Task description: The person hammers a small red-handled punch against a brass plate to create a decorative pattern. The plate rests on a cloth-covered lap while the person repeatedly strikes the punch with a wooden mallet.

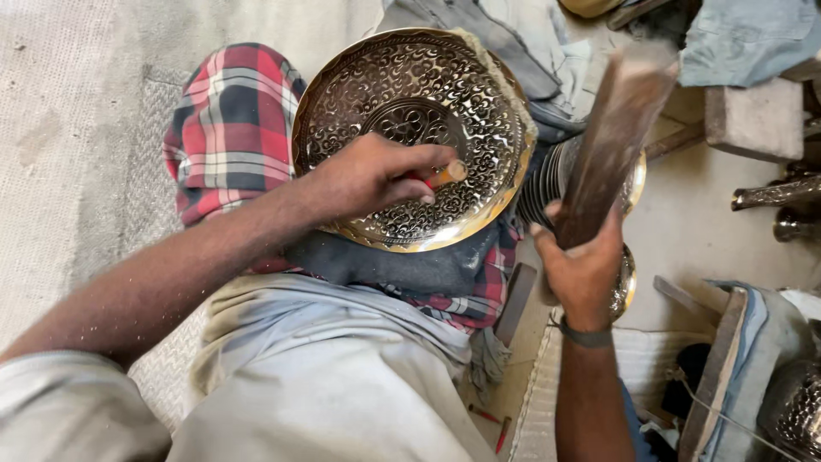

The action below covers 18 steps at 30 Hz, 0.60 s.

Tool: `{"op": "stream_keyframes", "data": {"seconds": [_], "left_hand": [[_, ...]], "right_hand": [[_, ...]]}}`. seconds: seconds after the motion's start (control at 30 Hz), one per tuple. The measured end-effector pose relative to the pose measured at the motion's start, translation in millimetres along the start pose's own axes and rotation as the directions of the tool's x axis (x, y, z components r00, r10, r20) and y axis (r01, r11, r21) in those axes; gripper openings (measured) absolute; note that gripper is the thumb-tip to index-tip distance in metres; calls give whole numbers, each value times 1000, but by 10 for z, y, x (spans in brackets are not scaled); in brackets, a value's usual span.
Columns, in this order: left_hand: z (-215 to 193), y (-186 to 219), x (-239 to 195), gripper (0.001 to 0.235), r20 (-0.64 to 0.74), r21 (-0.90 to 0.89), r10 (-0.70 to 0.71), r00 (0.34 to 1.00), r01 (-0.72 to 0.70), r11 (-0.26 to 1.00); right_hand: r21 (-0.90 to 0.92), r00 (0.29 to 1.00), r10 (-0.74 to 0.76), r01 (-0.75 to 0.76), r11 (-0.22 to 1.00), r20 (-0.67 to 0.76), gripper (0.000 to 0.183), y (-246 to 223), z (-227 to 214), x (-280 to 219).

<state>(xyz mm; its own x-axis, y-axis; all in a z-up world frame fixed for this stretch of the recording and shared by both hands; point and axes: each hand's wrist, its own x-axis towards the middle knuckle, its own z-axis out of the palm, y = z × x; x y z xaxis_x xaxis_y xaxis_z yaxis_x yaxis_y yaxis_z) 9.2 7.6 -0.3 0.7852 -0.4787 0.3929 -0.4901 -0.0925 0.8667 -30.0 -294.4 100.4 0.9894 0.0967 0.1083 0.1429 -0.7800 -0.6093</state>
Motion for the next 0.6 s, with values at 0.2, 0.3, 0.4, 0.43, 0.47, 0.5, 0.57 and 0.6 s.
{"op": "stream_keyframes", "data": {"seconds": [0.2,0.3,0.4,0.43,0.47,0.5,0.57,0.6], "left_hand": [[-32,39,55,51,86,-15,3,996,-1,1000],[-58,42,79,54,96,-5,-28,995,29,1000],[-59,52,50,54,87,12,-32,996,31,999],[-68,60,40,54,84,8,-21,996,20,1000],[-69,66,50,53,83,2,-3,997,2,1000],[-77,64,58,53,100,5,-19,995,18,1000],[-73,39,65,53,129,7,-51,990,50,999],[-65,34,48,53,125,9,-35,992,34,999]], "right_hand": [[-198,998,-32,43,979,59,65,163,-154,-306],[159,998,-18,7,987,64,64,187,-159,-343],[304,999,-22,8,952,41,57,189,-198,-329],[307,999,-22,11,952,32,54,179,-215,-325],[36,994,-97,96,995,40,59,168,-245,-332],[-237,984,-166,178,955,68,64,156,-278,-345],[-423,984,-152,179,888,97,68,140,-291,-388],[-347,993,-79,106,932,90,66,125,-274,-421]]}}
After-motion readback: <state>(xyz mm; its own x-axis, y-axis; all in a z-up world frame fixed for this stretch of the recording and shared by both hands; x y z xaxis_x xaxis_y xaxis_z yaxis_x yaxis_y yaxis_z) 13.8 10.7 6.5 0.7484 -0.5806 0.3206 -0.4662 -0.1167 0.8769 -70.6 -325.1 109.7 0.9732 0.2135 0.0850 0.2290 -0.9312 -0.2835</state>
